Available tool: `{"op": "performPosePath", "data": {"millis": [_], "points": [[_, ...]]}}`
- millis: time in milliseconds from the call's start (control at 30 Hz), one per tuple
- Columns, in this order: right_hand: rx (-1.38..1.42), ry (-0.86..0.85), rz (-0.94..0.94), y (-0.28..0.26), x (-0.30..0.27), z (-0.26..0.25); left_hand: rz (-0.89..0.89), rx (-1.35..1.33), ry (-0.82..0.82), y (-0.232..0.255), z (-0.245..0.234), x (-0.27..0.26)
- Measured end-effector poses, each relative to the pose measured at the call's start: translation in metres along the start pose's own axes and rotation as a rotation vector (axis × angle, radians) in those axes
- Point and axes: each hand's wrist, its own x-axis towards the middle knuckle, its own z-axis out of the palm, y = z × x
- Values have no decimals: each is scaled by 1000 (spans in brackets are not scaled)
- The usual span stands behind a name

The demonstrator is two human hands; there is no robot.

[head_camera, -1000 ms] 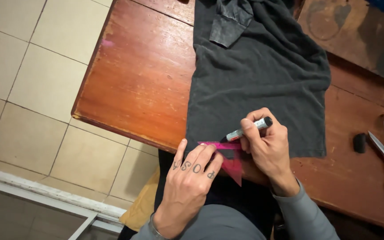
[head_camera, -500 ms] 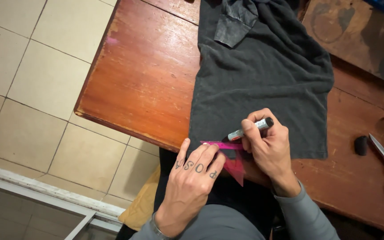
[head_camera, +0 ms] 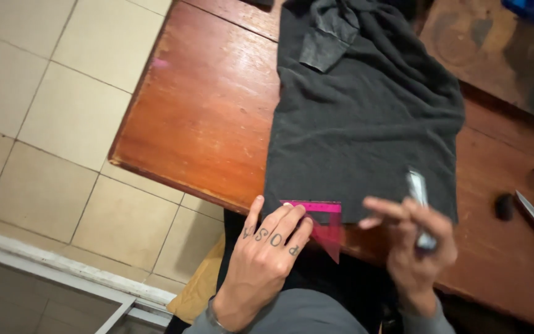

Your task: Marking measurements on a dark grey piece of leather with a ruler and marker, then cutting it with scissors.

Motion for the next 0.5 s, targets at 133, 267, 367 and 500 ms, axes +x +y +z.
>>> {"op": "performPosePath", "data": {"millis": [133, 267, 367, 500], "points": [[-265, -121, -230, -3, -27, -4, 32, 37, 6, -2, 1, -2], [-685, -408, -523, -7, -39, 10, 40, 58, 8, -2, -3, -5], [-778, -418, -554, -6, -43, 19, 20, 69, 11, -4, -4, -5], [-799, -472, -561, -11, -35, 22, 1, 97, -25, -8, -15, -1]]}}
